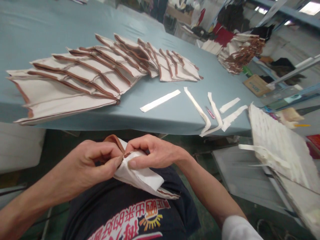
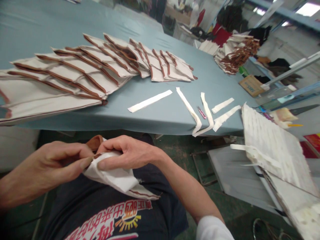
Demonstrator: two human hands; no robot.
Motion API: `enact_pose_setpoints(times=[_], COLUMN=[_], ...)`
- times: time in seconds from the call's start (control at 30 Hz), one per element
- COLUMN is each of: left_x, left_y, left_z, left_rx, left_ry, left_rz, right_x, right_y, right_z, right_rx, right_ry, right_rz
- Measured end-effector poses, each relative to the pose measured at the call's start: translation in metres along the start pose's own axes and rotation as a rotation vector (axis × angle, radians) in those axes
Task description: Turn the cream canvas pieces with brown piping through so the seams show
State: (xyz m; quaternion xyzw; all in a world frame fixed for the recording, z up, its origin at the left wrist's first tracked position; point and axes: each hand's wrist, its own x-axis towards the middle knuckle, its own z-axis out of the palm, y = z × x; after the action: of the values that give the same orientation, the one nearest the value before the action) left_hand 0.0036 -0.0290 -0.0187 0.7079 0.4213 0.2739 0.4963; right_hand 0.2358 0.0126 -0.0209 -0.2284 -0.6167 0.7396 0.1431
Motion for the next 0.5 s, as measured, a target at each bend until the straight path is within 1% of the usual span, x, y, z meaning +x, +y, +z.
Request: enact_pose_setpoints(times=[0.13, 0.27, 0.37, 0.5], left_x=[0.000, -0.006, -0.009, -0.009], left_y=[0.004, -0.002, -0.006, -0.007], left_z=[0.001, 0.004, 0.003, 0.000], left_rx=[0.064, 0.097, 0.082, 0.081], left_ry=[0.073, 0.117, 0.126, 0.127], left_rz=[0.100, 0.169, 0.174, 0.136], right_x=[0.002, 0.003, 0.002, 0.003], right_y=[-0.001, -0.005, -0.006, -0.002], right_z=[0.004, 0.010, 0.013, 0.014], right_rx=[-0.030, -0.124, -0.172, -0.148], right_ry=[0.040, 0.078, 0.103, 0.107], right_rz=[-0.018, -0.040, -0.064, -0.096])
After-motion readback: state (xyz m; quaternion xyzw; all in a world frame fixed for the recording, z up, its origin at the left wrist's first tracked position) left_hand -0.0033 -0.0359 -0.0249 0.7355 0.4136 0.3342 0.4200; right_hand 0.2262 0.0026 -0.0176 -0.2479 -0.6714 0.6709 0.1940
